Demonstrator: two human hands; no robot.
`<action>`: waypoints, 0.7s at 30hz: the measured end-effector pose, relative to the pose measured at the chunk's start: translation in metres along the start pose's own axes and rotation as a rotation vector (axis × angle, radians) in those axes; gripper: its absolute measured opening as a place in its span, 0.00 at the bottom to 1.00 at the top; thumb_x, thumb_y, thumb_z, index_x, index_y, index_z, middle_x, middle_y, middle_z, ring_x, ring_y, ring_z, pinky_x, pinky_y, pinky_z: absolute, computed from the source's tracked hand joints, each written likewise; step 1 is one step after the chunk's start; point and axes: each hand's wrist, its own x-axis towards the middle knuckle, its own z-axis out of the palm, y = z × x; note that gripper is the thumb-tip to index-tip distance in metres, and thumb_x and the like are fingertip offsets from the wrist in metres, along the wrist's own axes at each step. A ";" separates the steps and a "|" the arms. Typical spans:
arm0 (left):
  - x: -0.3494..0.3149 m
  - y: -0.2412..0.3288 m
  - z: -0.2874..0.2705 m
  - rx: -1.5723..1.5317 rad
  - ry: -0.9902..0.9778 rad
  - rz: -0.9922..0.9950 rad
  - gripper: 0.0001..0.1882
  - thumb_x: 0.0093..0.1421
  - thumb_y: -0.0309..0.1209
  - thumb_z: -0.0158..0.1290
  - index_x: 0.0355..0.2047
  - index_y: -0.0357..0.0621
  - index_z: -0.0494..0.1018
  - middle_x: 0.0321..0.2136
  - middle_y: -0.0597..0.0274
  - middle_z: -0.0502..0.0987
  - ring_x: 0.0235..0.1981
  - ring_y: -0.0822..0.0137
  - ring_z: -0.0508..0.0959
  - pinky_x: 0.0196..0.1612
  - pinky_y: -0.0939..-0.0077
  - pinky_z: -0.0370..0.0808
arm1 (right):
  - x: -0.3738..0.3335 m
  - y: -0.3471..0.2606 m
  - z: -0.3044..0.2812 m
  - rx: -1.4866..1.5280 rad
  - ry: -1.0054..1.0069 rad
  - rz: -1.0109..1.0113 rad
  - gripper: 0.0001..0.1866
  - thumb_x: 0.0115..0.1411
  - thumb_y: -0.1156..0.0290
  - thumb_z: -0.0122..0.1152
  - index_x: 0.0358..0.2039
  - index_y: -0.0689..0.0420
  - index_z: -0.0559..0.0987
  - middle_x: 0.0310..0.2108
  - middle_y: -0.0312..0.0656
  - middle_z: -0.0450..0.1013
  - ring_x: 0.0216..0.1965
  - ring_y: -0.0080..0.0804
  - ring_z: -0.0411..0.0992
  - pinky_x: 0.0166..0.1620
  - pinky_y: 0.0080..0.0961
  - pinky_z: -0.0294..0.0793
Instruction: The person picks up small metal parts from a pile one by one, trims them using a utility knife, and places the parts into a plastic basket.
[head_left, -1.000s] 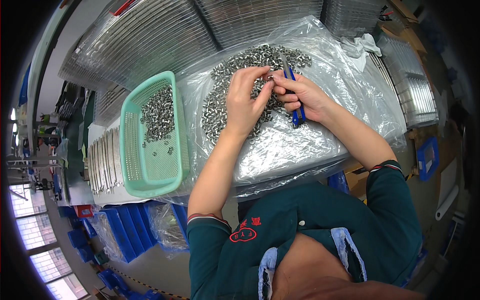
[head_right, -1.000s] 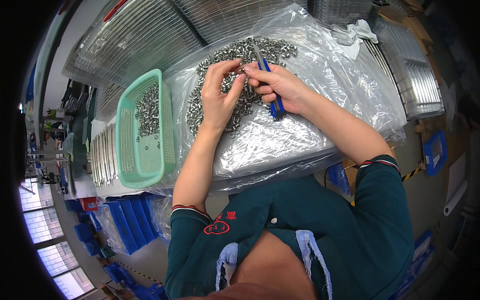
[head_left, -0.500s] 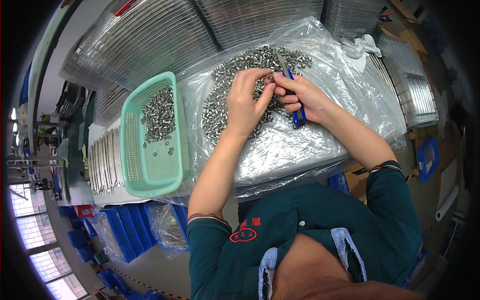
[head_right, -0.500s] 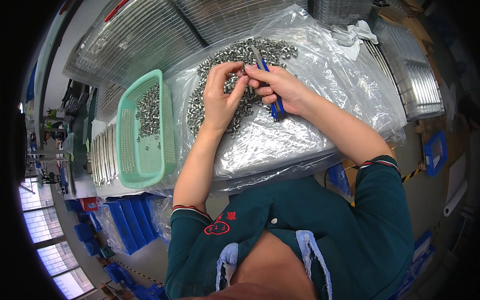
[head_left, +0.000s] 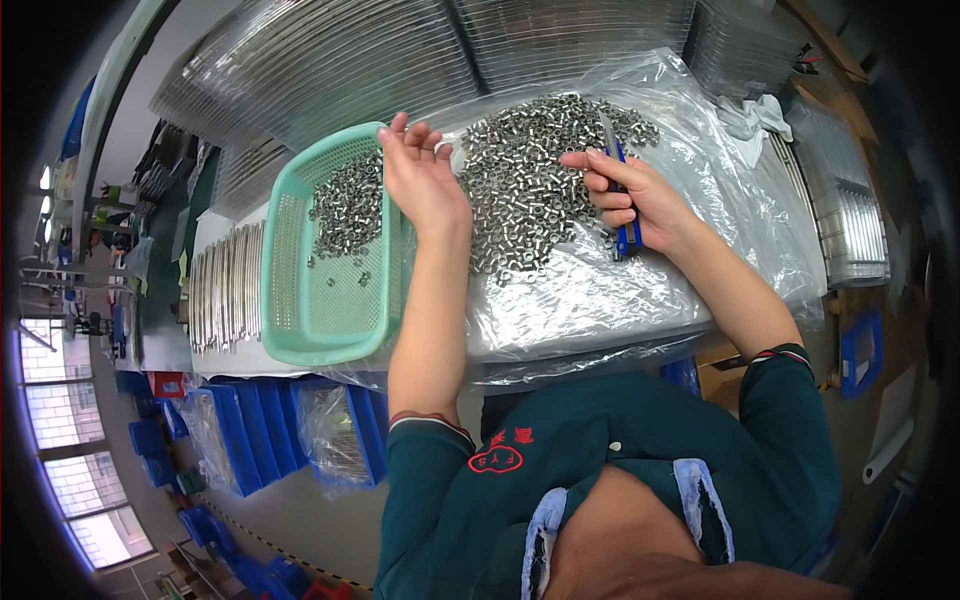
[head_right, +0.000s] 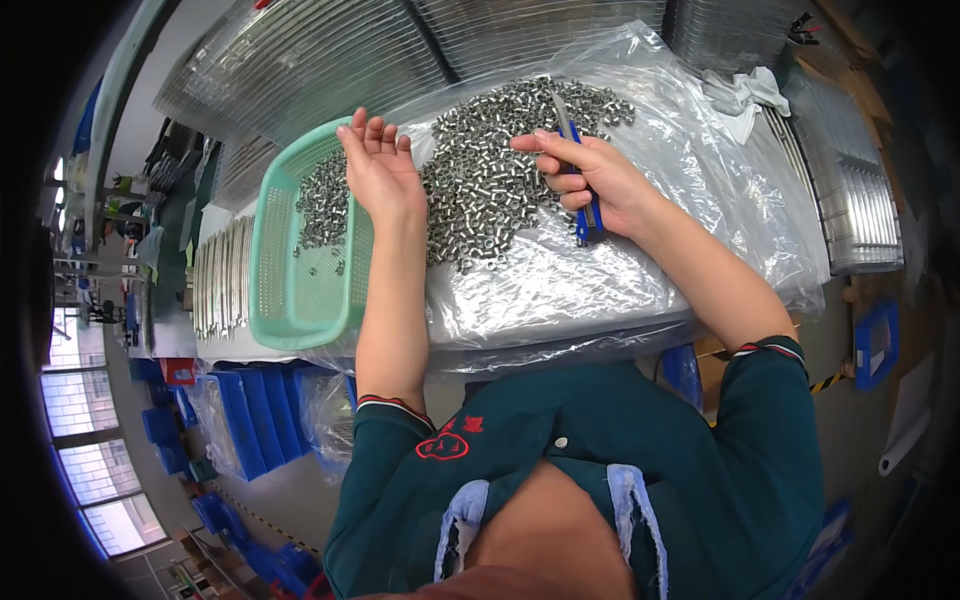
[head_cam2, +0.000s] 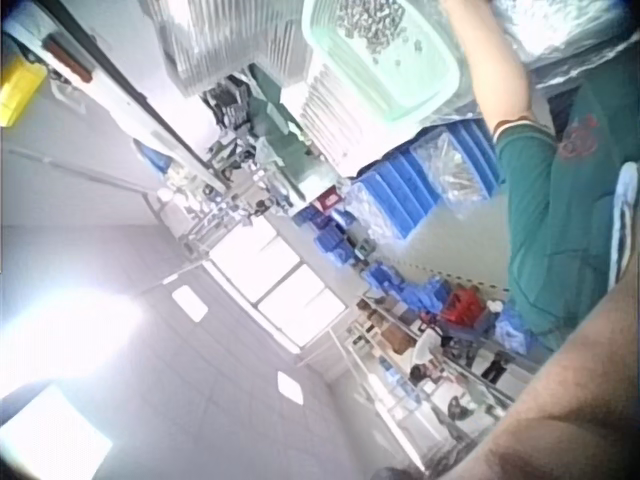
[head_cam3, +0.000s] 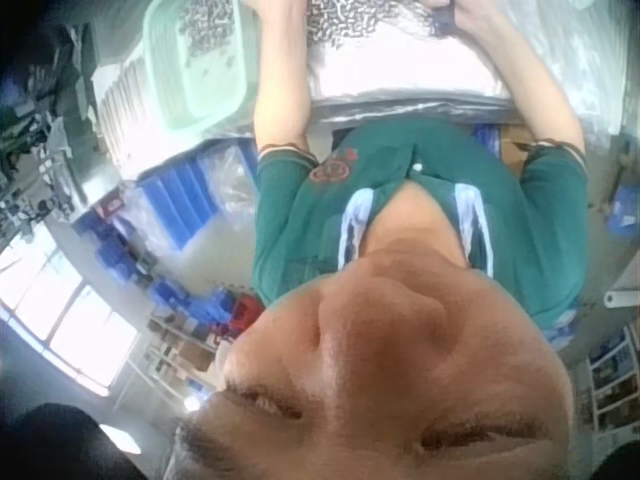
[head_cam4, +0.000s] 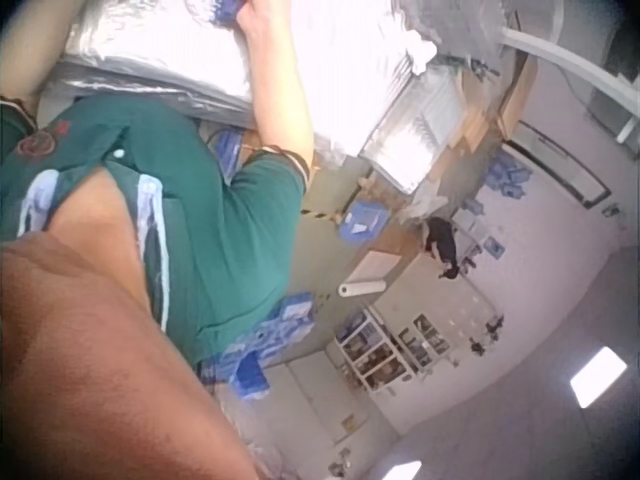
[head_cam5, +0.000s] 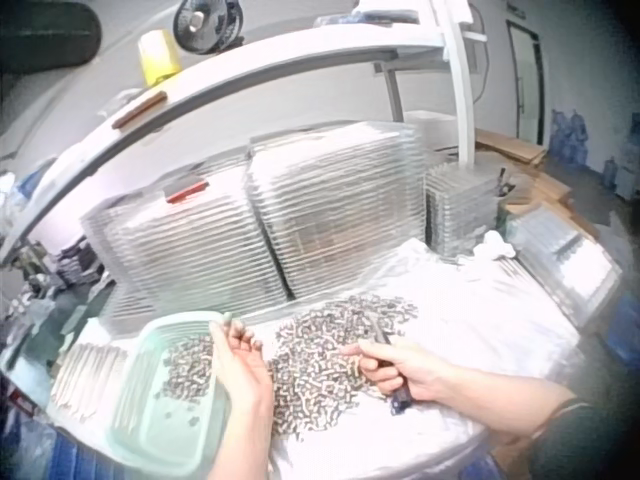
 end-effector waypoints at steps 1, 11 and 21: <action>0.003 0.003 -0.003 -0.087 0.141 -0.005 0.18 0.62 0.41 0.41 0.43 0.40 0.65 0.28 0.66 0.69 0.28 0.74 0.68 0.29 0.82 0.66 | 0.000 0.000 0.000 0.009 0.004 0.005 0.17 0.62 0.64 0.45 0.46 0.63 0.67 0.20 0.26 0.58 0.14 0.07 0.51 0.12 0.04 0.51; -0.008 -0.028 -0.009 1.310 -0.528 0.491 0.15 0.53 0.32 0.51 0.42 0.44 0.70 0.42 0.54 0.70 0.44 0.56 0.69 0.48 0.66 0.64 | 0.009 -0.001 -0.016 0.241 0.133 -0.149 0.16 0.61 0.57 0.45 0.41 0.57 0.68 0.19 0.24 0.57 0.15 0.08 0.51 0.15 0.06 0.50; -0.015 -0.028 -0.005 1.550 -0.695 0.370 0.14 0.50 0.33 0.53 0.39 0.47 0.72 0.38 0.59 0.72 0.42 0.57 0.69 0.46 0.65 0.64 | 0.007 0.000 -0.014 0.222 0.180 -0.131 0.15 0.61 0.57 0.46 0.40 0.56 0.68 0.19 0.25 0.57 0.15 0.08 0.51 0.15 0.07 0.50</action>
